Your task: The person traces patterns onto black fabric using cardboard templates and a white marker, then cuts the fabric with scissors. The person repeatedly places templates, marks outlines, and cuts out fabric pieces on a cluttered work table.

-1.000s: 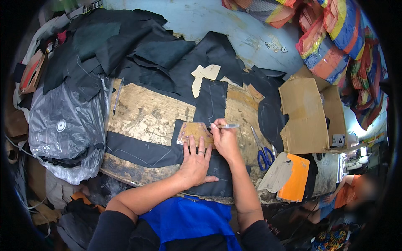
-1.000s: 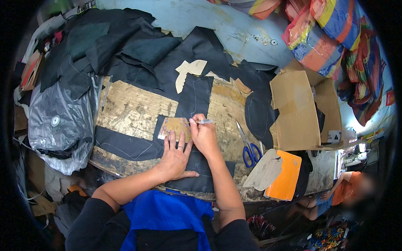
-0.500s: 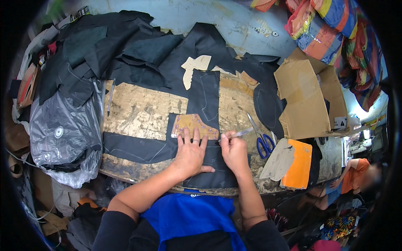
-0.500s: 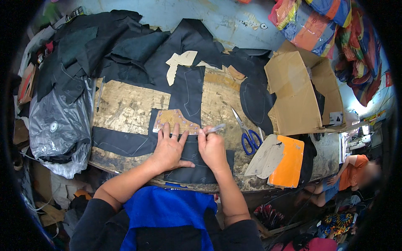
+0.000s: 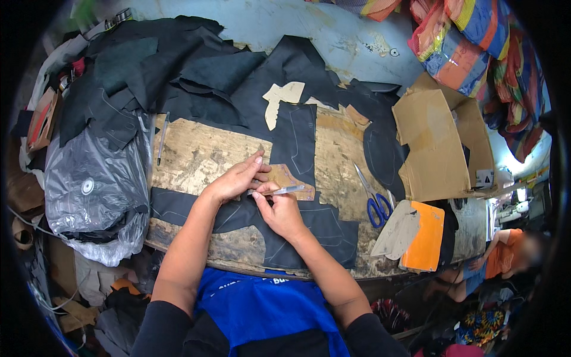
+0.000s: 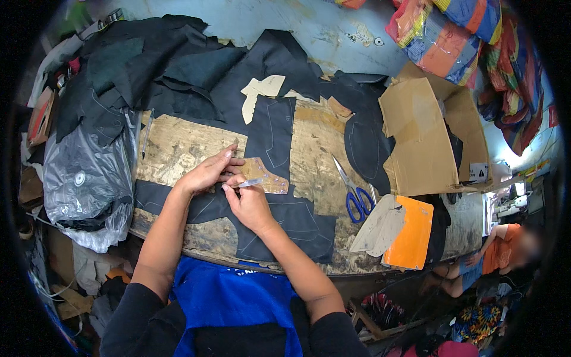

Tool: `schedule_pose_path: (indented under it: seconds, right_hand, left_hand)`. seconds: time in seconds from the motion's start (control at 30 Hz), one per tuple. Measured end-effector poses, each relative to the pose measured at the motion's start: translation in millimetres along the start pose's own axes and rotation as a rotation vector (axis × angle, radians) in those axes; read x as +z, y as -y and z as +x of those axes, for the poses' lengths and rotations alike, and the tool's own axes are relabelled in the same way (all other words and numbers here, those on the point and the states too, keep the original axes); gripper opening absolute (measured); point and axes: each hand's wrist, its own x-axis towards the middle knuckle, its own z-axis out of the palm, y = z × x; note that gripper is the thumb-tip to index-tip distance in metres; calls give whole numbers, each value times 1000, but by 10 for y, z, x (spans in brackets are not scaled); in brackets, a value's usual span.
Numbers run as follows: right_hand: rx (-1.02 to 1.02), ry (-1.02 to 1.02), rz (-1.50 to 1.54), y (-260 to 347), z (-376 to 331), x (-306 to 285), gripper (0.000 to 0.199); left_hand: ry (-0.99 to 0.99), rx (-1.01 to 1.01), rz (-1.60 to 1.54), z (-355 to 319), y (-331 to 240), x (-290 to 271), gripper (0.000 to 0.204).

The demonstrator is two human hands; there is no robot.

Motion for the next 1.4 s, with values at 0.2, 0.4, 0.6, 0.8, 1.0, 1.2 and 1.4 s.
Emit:
schedule_pose_path:
  seconds: [0.2, 0.4, 0.6, 0.8, 1.0, 1.2, 1.4]
  right_hand:
    - [-13, -79, -281, 32, -101, -240, 12]
    - [212, -272, -959, -3, -248, -1017, 13]
    - [207, -531, 271, 49, 76, -1004, 22]
    - [184, -469, 407, -319, 461, -559, 11]
    - [82, -394, 46, -587, 362, -302, 12]
    - [31, -267, -147, -519, 362, -327, 10]
    - [56, -305, -106, -530, 368, -319, 9]
  left_hand:
    - [-23, 33, 204, 15, 0, 23, 61]
    - [-61, 27, 364, 18, -57, 61, 60]
    - [-482, 209, 1177, -8, -84, 336, 70]
    - [-845, 97, 833, -11, -25, -326, 55]
    - [-909, 155, 606, 31, 118, -506, 46]
    - [-901, 146, 618, 34, 107, -504, 47]
    - [-905, 193, 612, 47, 152, -500, 47]
